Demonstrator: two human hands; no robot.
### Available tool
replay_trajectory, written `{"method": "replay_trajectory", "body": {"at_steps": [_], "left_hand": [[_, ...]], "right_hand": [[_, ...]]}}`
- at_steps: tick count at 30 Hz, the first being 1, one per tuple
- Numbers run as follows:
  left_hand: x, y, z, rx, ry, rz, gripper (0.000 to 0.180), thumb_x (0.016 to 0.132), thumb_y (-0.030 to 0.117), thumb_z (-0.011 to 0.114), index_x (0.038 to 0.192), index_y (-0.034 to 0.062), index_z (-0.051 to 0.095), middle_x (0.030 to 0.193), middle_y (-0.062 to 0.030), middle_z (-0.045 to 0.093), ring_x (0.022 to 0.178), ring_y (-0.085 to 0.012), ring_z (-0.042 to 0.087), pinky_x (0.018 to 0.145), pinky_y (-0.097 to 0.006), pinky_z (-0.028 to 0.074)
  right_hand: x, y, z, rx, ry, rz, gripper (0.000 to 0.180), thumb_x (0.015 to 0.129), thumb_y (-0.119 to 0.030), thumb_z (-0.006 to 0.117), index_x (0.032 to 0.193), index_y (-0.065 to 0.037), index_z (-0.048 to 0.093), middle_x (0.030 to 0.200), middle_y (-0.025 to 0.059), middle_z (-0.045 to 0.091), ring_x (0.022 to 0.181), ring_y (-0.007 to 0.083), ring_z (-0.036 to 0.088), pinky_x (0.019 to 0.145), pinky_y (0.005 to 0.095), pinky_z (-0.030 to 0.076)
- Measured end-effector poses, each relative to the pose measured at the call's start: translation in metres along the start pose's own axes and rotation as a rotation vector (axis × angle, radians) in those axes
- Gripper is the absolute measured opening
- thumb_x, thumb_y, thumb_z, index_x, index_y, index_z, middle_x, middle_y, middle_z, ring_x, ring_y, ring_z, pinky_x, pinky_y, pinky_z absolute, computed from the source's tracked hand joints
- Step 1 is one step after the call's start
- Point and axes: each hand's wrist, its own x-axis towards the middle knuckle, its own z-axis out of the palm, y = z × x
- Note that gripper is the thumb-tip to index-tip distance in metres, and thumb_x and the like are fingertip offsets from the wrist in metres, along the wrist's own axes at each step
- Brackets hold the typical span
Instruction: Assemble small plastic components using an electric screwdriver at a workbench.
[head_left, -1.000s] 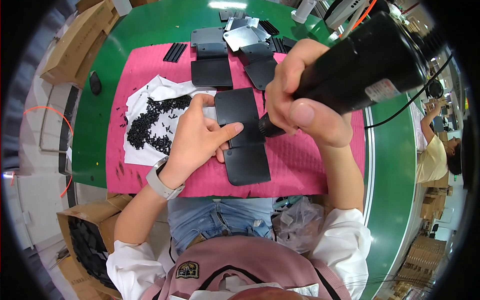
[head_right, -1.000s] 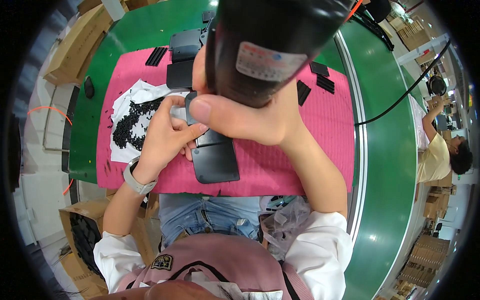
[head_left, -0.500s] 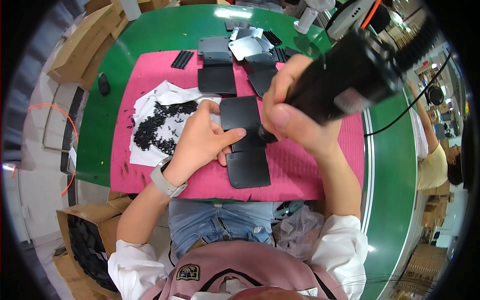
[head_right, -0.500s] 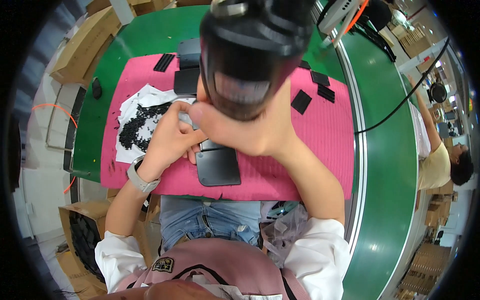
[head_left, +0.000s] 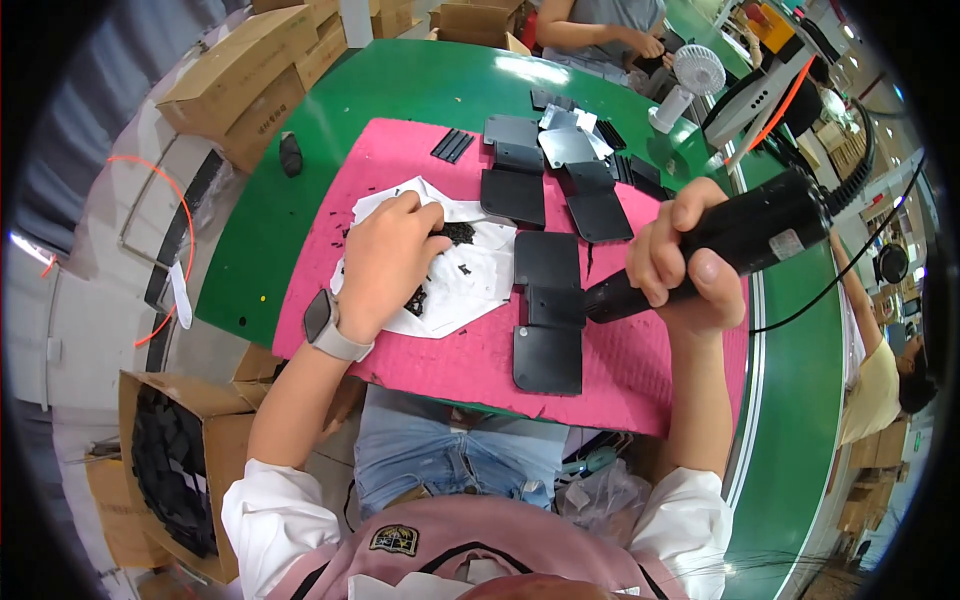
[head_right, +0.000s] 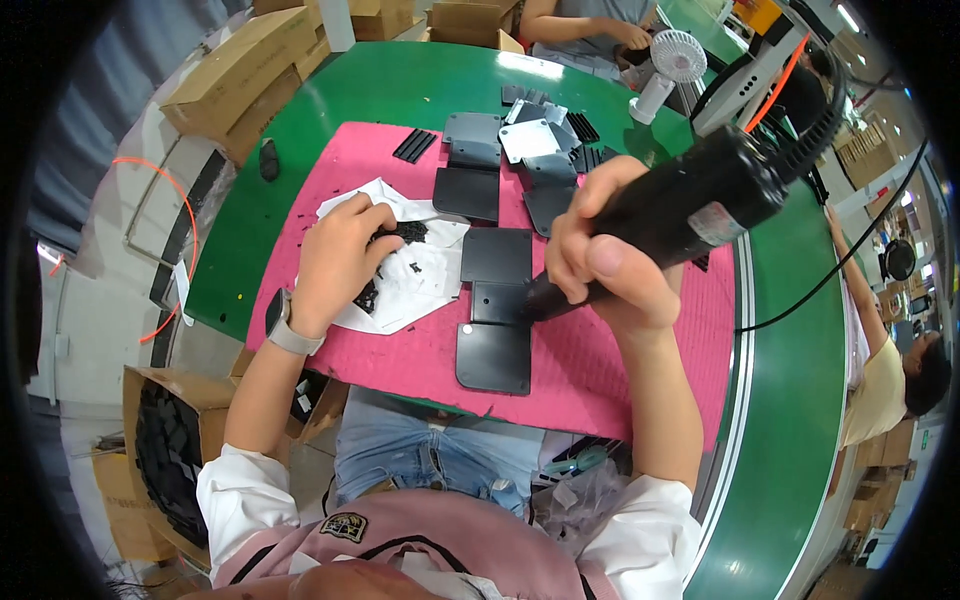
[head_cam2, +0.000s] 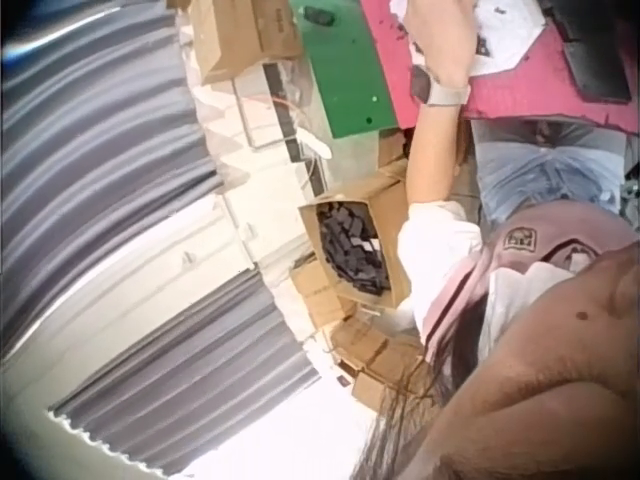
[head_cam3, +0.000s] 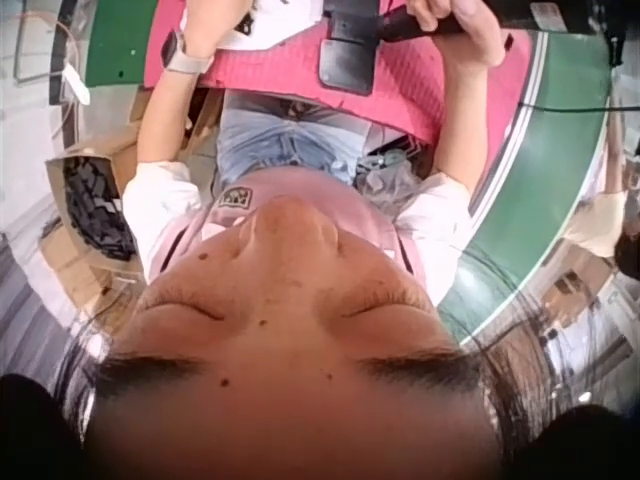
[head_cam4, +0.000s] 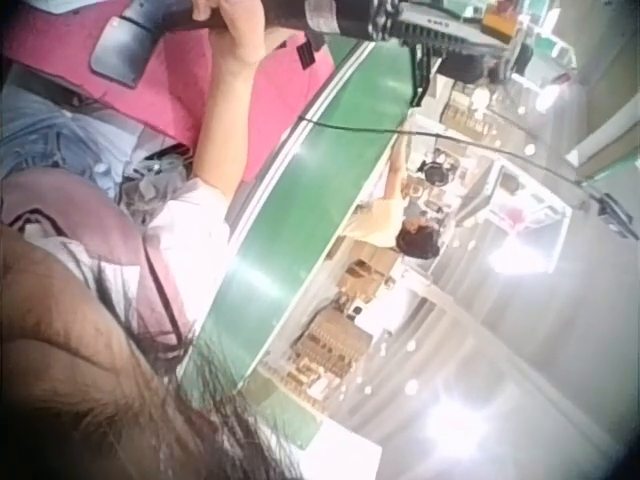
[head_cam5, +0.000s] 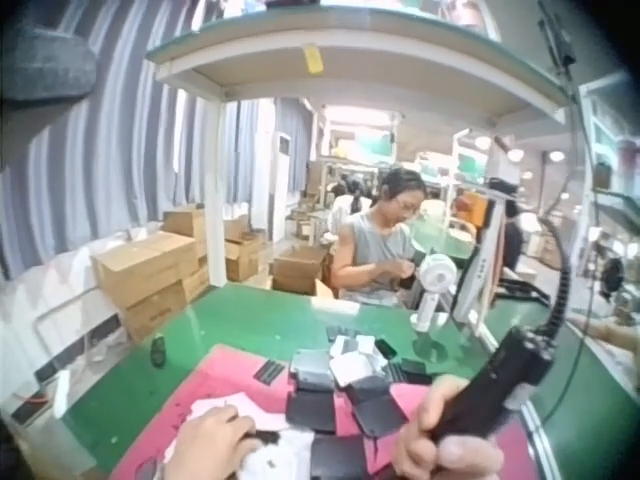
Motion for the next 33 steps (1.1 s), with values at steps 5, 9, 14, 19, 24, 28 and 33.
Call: {"method": "replay_trajectory", "body": {"at_steps": [5,9,14,19,24,28,33], "left_hand": [[0.002,-0.001,0.005,-0.133,0.016,-0.010,0.015,0.074,0.007,0.069,0.075,0.0022,0.055,0.073,-0.0087,0.055,0.066,-0.0273,0.058,0.055,-0.037,0.044],[0.001,-0.001,0.003,-0.110,0.063,-0.043,0.014,0.077,0.005,0.064,0.075,0.0011,0.051,0.072,-0.0103,0.054,0.064,-0.0283,0.056,0.056,-0.037,0.043],[0.005,0.007,0.003,-0.174,0.071,-0.048,0.012,0.078,0.005,0.061,0.073,0.0003,0.050,0.069,-0.0116,0.053,0.063,-0.0290,0.056,0.056,-0.037,0.044],[0.000,0.035,0.002,-0.816,-0.145,-0.110,0.008,0.083,0.002,0.060,0.085,-0.0045,0.062,0.076,-0.0075,0.066,0.067,-0.0115,0.066,0.061,-0.024,0.051],[-0.003,0.058,0.009,-1.190,-0.385,-0.139,0.008,0.080,0.002,0.066,0.085,-0.0033,0.065,0.073,-0.0034,0.066,0.064,-0.0058,0.062,0.056,-0.017,0.047],[-0.006,0.061,0.007,-1.265,-0.436,-0.140,0.012,0.080,0.005,0.068,0.086,-0.0045,0.063,0.072,-0.0042,0.065,0.062,-0.0073,0.062,0.054,-0.019,0.047],[-0.008,0.061,0.008,-1.193,-0.322,0.047,0.009,0.081,0.002,0.065,0.085,-0.0058,0.063,0.075,-0.0079,0.066,0.061,-0.0109,0.063,0.053,-0.021,0.048]], "right_hand": [[0.004,0.003,0.004,-0.046,0.019,0.029,0.036,0.076,-0.024,0.065,0.097,-0.004,0.043,0.059,0.0012,0.044,0.042,0.0110,0.045,0.043,0.0252,0.036],[0.006,0.004,-0.002,-0.047,-0.007,0.003,0.036,0.077,-0.026,0.064,0.098,-0.005,0.043,0.060,0.0002,0.044,0.043,0.0107,0.045,0.043,0.0254,0.036],[0.004,-0.008,-0.001,-0.051,-0.009,-0.098,0.034,0.083,-0.031,0.058,0.101,-0.006,0.044,0.062,-0.0014,0.043,0.045,0.0101,0.045,0.051,0.0270,0.039],[0.004,-0.014,0.001,0.114,-0.035,-0.203,0.033,0.086,-0.030,0.054,0.108,-0.007,0.046,0.065,0.0018,0.046,0.048,0.0135,0.048,0.054,0.0306,0.042],[0.001,-0.018,-0.001,0.151,-0.072,-0.229,0.036,0.089,-0.034,0.050,0.114,-0.009,0.047,0.068,0.0010,0.047,0.051,0.0138,0.048,0.058,0.0321,0.042],[-0.002,-0.016,0.005,0.172,0.005,-0.256,0.036,0.089,-0.034,0.049,0.115,-0.009,0.047,0.068,0.0008,0.047,0.051,0.0138,0.048,0.059,0.0324,0.042],[-0.003,-0.015,0.011,0.179,0.074,-0.215,0.034,0.087,-0.033,0.056,0.108,-0.008,0.047,0.067,-0.0014,0.045,0.049,0.0104,0.045,0.059,0.0289,0.040]]}}
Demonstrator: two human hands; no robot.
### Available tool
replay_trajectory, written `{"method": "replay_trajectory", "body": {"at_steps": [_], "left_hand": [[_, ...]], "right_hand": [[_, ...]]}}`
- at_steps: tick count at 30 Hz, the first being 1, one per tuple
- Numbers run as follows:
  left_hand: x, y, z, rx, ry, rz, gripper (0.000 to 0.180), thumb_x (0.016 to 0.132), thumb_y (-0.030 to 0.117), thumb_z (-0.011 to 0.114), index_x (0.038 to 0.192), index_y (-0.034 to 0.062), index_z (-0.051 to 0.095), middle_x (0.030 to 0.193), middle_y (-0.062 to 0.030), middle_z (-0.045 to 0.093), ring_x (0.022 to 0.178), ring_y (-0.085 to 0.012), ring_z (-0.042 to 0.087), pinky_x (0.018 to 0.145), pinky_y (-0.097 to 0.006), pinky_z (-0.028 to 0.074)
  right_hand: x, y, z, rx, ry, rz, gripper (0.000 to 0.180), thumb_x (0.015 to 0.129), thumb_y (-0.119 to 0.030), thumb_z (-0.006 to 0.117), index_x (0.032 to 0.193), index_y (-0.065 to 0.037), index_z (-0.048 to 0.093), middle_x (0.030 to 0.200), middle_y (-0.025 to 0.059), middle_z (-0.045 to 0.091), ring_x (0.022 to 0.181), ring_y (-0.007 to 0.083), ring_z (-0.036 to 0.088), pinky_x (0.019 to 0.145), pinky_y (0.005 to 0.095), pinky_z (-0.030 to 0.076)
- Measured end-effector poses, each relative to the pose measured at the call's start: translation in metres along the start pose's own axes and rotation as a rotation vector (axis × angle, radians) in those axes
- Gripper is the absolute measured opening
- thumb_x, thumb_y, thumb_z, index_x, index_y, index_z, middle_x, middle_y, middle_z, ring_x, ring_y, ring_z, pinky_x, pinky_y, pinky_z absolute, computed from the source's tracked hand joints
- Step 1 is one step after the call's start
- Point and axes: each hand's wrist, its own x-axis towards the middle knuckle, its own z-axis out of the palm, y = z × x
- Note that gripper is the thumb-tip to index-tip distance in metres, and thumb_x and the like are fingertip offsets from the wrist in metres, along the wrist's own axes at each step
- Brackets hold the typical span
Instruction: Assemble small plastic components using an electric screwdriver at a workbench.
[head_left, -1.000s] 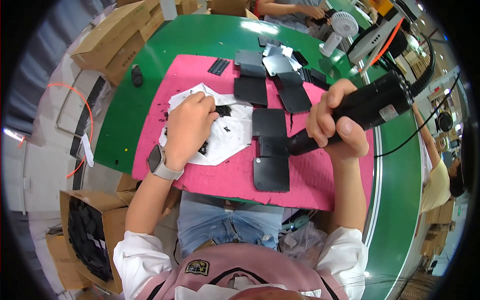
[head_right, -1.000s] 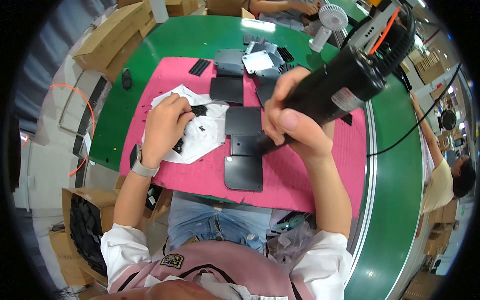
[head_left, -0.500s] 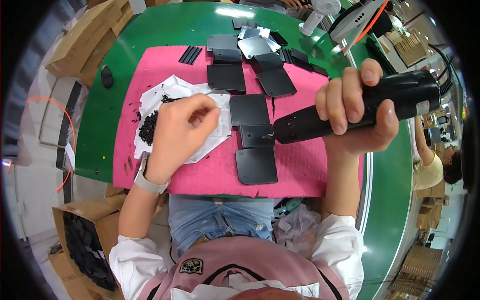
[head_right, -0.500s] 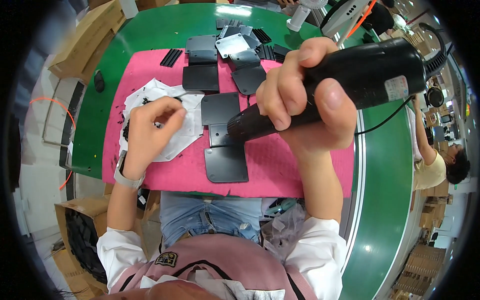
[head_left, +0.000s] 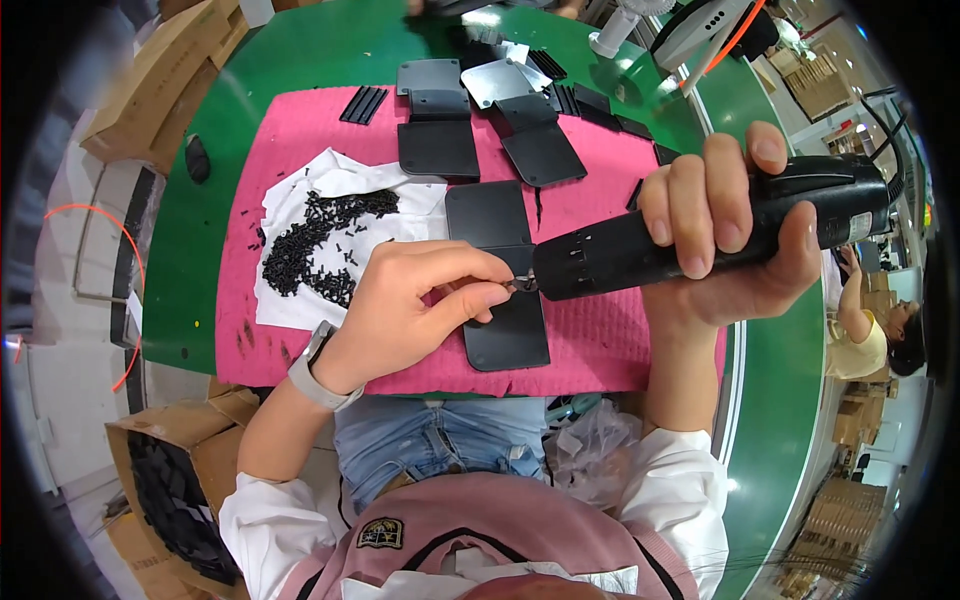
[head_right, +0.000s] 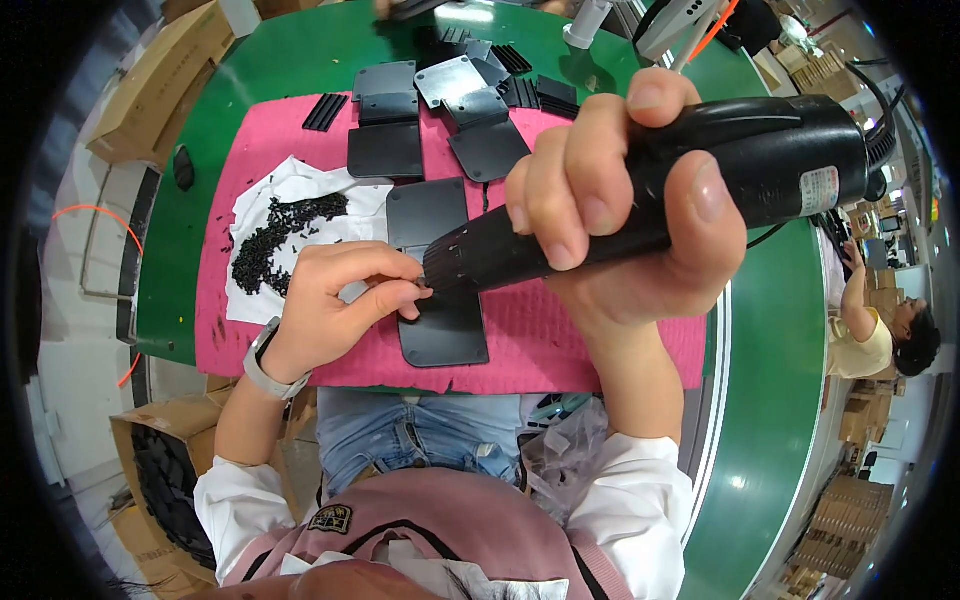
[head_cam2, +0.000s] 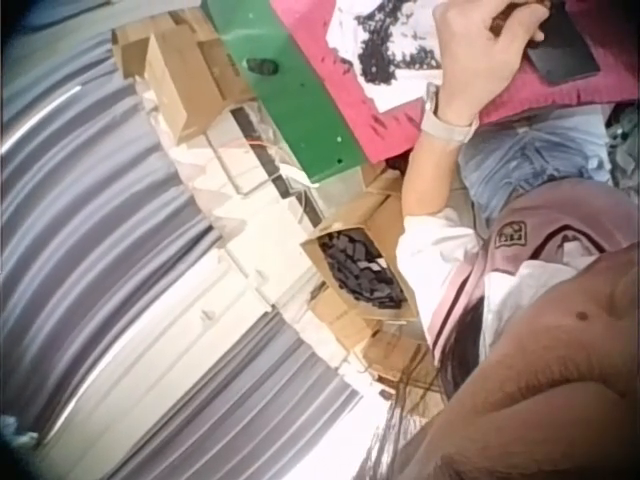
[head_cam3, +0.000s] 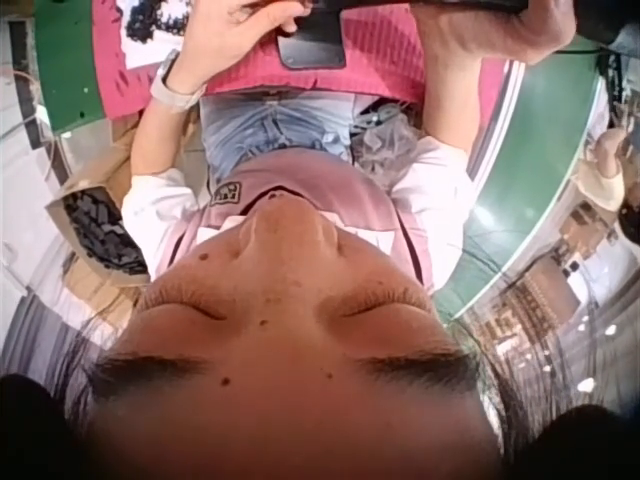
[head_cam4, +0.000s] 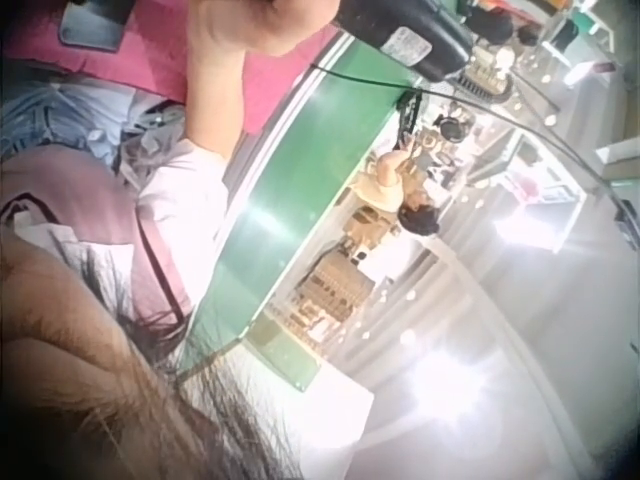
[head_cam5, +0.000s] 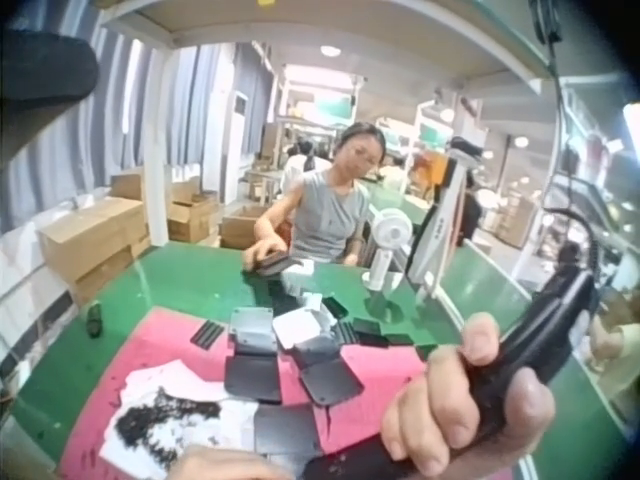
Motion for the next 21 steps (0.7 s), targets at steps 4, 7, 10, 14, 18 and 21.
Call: {"method": "replay_trajectory", "body": {"at_steps": [4,7,10,14,18,21], "left_hand": [[0.000,0.000,0.001,0.053,0.017,-0.065,0.008,0.079,0.000,0.066,0.084,-0.0050,0.063,0.075,-0.0085,0.065,0.060,-0.0114,0.063,0.053,-0.022,0.048],[-0.001,-0.002,0.000,0.039,0.018,-0.060,0.008,0.078,-0.001,0.067,0.084,-0.0043,0.063,0.075,-0.0073,0.065,0.061,-0.0098,0.063,0.053,-0.021,0.048],[-0.004,-0.002,-0.001,-0.119,0.037,-0.194,0.006,0.079,-0.002,0.067,0.084,-0.0040,0.063,0.075,-0.0069,0.065,0.061,-0.0088,0.062,0.053,-0.021,0.048],[-0.006,-0.004,-0.005,-0.264,0.107,-0.214,0.004,0.082,-0.001,0.064,0.084,-0.0041,0.062,0.077,-0.0086,0.065,0.059,-0.0093,0.061,0.054,-0.021,0.048],[-0.005,-0.002,-0.006,-0.446,0.103,-0.305,0.008,0.085,0.002,0.064,0.087,-0.0041,0.060,0.077,-0.0115,0.065,0.056,-0.0105,0.061,0.053,-0.021,0.049],[-0.006,-0.004,-0.009,-0.540,0.068,-0.347,0.013,0.085,0.006,0.067,0.089,-0.0036,0.060,0.079,-0.0107,0.065,0.059,-0.0098,0.060,0.053,-0.021,0.048]], "right_hand": [[-0.003,0.003,0.001,-0.047,-0.015,0.005,0.034,0.087,-0.033,0.055,0.109,-0.009,0.046,0.067,-0.0016,0.045,0.050,0.0106,0.045,0.059,0.0290,0.040],[-0.005,0.006,0.004,-0.066,-0.004,0.011,0.035,0.087,-0.036,0.053,0.109,-0.009,0.046,0.066,-0.0019,0.044,0.049,0.0103,0.045,0.059,0.0287,0.040],[-0.009,0.011,0.007,-0.077,0.010,-0.008,0.037,0.088,-0.039,0.052,0.109,-0.009,0.046,0.067,-0.0013,0.044,0.050,0.0110,0.044,0.059,0.0294,0.039],[-0.009,0.016,0.008,-0.029,0.086,-0.069,0.043,0.088,-0.044,0.052,0.110,-0.008,0.046,0.070,0.0007,0.044,0.054,0.0129,0.044,0.062,0.0313,0.038],[-0.004,0.019,0.007,0.067,0.130,-0.112,0.047,0.088,-0.047,0.052,0.111,-0.006,0.047,0.072,0.0019,0.045,0.057,0.0142,0.045,0.063,0.0317,0.037],[-0.003,0.021,0.007,0.064,0.088,-0.122,0.046,0.089,-0.046,0.050,0.111,-0.006,0.048,0.072,0.0022,0.045,0.058,0.0144,0.045,0.064,0.0316,0.037]]}}
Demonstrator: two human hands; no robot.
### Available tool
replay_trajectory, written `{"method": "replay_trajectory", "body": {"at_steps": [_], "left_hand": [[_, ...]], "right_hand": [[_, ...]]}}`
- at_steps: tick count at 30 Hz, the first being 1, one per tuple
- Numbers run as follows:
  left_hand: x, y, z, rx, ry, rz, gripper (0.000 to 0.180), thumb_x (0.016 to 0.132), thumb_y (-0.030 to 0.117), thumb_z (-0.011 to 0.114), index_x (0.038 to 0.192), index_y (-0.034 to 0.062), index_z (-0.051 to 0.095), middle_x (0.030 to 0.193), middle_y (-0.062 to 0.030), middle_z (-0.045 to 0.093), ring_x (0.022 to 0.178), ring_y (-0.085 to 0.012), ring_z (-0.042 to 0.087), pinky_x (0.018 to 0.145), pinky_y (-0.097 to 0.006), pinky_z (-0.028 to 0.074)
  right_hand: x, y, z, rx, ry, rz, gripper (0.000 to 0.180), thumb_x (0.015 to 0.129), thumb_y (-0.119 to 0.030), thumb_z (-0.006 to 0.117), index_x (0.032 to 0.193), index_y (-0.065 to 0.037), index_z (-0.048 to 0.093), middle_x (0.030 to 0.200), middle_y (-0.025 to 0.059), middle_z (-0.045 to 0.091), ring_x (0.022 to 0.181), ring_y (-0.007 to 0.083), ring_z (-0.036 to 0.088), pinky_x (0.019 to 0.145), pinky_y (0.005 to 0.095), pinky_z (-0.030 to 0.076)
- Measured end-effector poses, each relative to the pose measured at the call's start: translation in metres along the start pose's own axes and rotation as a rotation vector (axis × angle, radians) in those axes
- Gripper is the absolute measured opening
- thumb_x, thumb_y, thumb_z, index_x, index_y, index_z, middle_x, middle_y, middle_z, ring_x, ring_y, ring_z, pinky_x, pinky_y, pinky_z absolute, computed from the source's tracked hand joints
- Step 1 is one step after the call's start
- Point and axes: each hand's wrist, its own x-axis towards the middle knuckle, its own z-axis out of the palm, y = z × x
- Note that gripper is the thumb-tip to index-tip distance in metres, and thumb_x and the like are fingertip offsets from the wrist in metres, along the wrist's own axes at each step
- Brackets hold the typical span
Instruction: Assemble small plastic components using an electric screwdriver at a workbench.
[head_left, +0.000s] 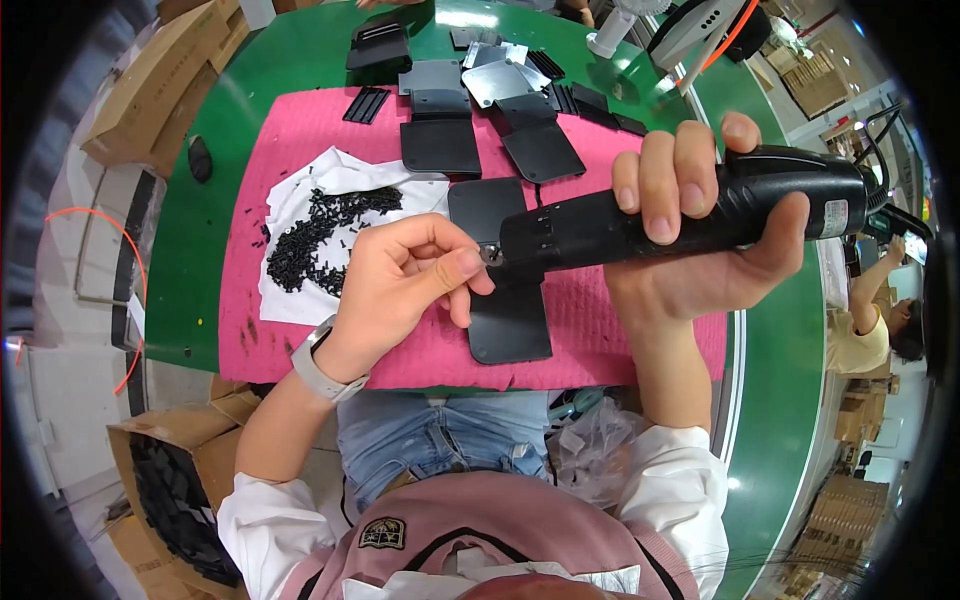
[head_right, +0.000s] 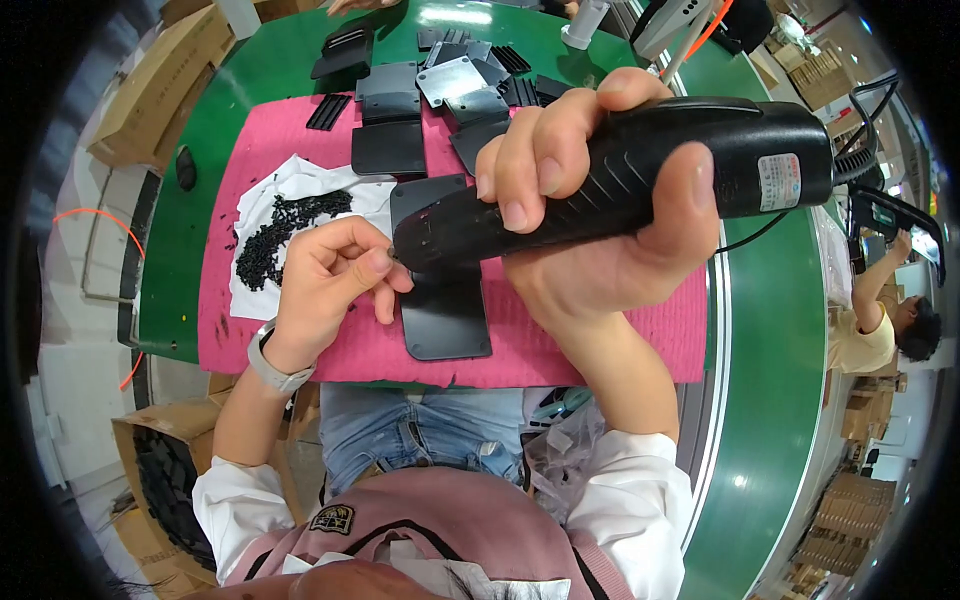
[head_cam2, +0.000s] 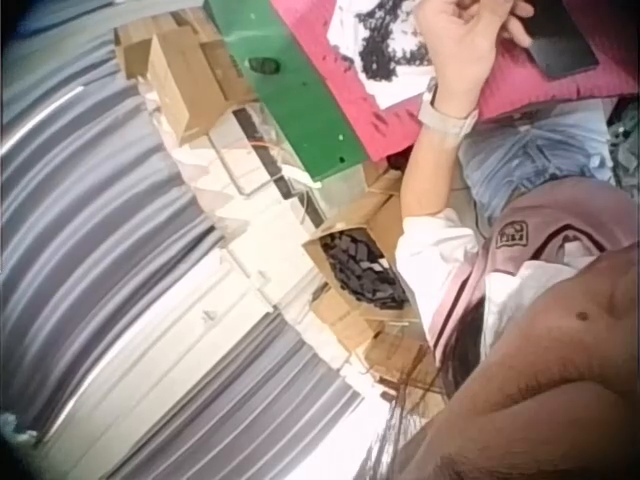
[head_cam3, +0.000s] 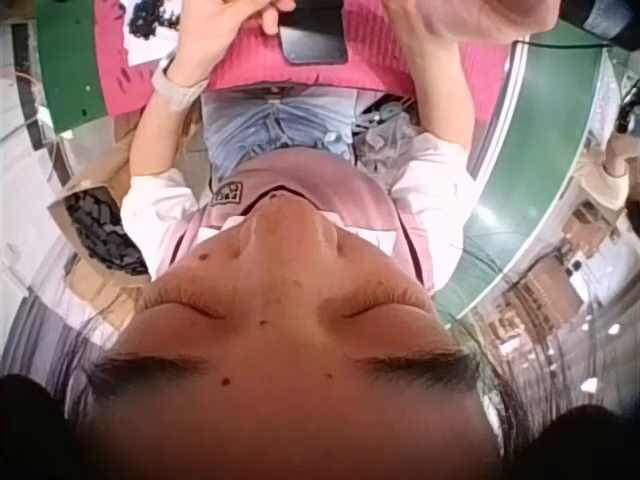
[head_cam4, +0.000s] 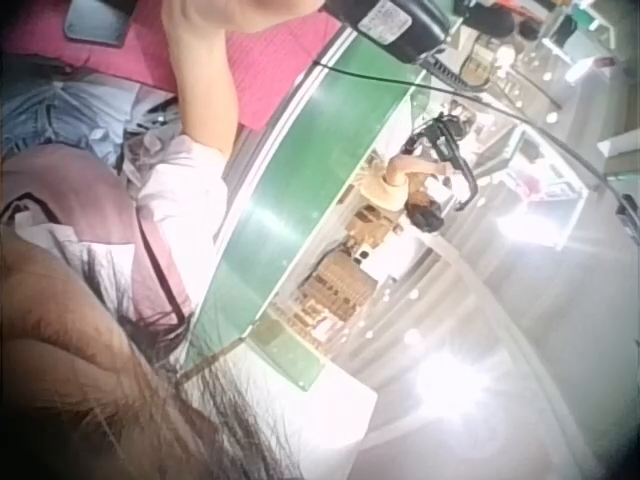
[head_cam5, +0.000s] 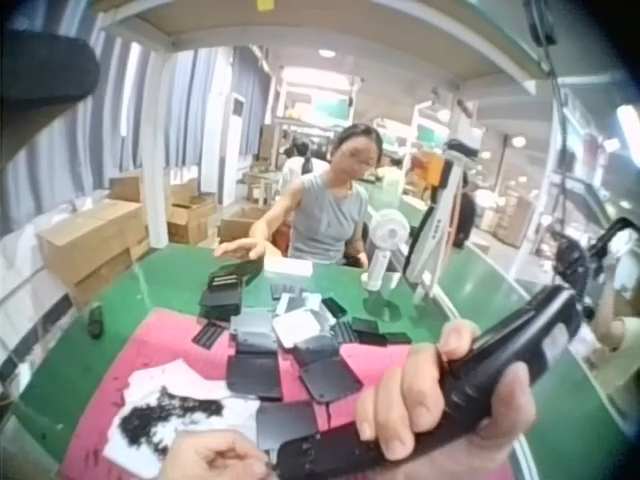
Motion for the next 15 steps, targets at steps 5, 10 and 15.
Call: {"method": "replay_trajectory", "body": {"at_steps": [5,10,15], "left_hand": [[0.002,-0.004,0.000,0.518,-0.056,0.255,0.046,0.067,0.026,0.082,0.098,0.0005,0.059,0.093,-0.0022,0.057,0.083,-0.0104,0.052,0.067,-0.027,0.045],[0.002,-0.013,0.008,1.091,0.102,0.412,0.051,0.064,0.027,0.081,0.102,0.0018,0.058,0.096,-0.0096,0.049,0.081,-0.0249,0.055,0.069,-0.034,0.046],[0.003,-0.019,0.008,1.005,0.100,0.349,0.044,0.067,0.018,0.079,0.100,-0.0007,0.057,0.097,-0.0094,0.048,0.075,-0.0227,0.057,0.066,-0.034,0.048]], "right_hand": [[0.011,0.004,0.001,0.022,0.024,0.112,0.038,0.090,-0.039,0.046,0.109,-0.005,0.051,0.068,0.0065,0.052,0.050,0.0173,0.048,0.054,0.0327,0.042],[0.005,0.012,-0.001,-0.334,-0.100,0.180,0.037,0.088,-0.035,0.050,0.107,-0.004,0.047,0.064,0.0047,0.046,0.046,0.0136,0.043,0.049,0.0287,0.038],[0.002,0.019,0.008,-0.453,-0.104,0.222,0.035,0.084,-0.031,0.056,0.104,-0.004,0.046,0.062,0.0058,0.045,0.045,0.0138,0.042,0.044,0.0260,0.037]]}}
